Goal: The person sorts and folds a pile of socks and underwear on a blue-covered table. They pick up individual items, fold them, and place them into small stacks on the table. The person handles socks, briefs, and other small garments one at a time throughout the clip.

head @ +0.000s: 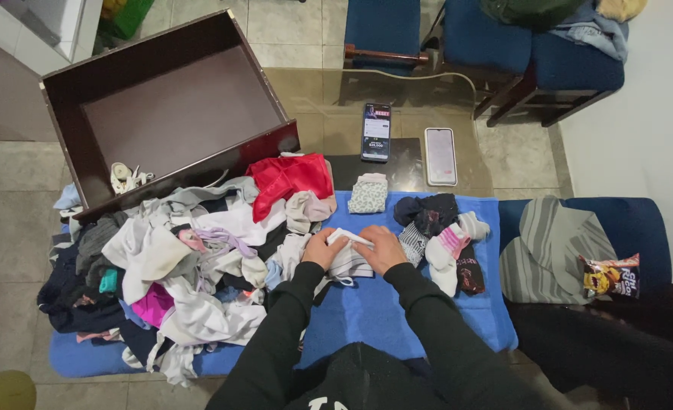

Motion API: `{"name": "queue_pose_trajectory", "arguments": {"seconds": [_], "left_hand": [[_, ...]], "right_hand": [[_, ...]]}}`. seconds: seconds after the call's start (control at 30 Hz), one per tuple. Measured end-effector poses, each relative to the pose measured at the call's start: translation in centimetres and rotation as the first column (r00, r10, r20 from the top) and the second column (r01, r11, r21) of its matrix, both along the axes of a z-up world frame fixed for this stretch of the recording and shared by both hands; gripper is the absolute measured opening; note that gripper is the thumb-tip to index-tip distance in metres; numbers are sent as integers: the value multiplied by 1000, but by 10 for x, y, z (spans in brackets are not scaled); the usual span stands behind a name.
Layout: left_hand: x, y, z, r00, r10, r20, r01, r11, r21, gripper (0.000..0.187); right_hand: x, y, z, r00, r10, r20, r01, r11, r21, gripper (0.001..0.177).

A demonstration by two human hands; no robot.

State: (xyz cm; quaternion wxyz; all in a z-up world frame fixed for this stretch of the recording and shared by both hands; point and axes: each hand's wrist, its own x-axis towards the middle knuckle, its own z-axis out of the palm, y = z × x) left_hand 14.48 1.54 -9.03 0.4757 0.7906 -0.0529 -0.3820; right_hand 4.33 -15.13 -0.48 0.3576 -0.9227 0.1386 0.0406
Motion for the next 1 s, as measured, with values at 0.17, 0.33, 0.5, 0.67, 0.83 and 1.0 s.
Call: {"name": "queue_pose_trajectory", "arguments": {"seconds": [0.17, 0.33, 0.5, 0.67, 0.83, 1.0], "left_hand": [[1, 0, 1, 990, 110, -88, -123, 980, -158, 40], [-7, 2, -21, 991, 101, -90, -112, 985, -132, 27], [-5, 3, -20, 995, 95, -35, -97, 992, -83, 31], [-1, -1, -2, 995, 97, 6, -96, 991, -95, 31], [0, -8, 0, 994, 106, 39, -101, 988, -115, 28], [-3, -9, 4, 990, 131, -52, -139, 964, -227, 28]], "right_hand": [[-7, 7, -5, 998, -56, -40, 57, 998, 30, 26], [-6, 10, -5, 985, -11, -173, 9, 1000, -15, 47], [-4, 15, -8, 990, -130, 49, 126, 989, 81, 27], [-7, 22, 23, 995, -97, 3, 96, 985, 144, 39], [-12, 23, 12, 983, -154, 96, 142, 982, 125, 28], [-7, 21, 38, 970, -245, -1, 233, 919, 318, 30]]}}
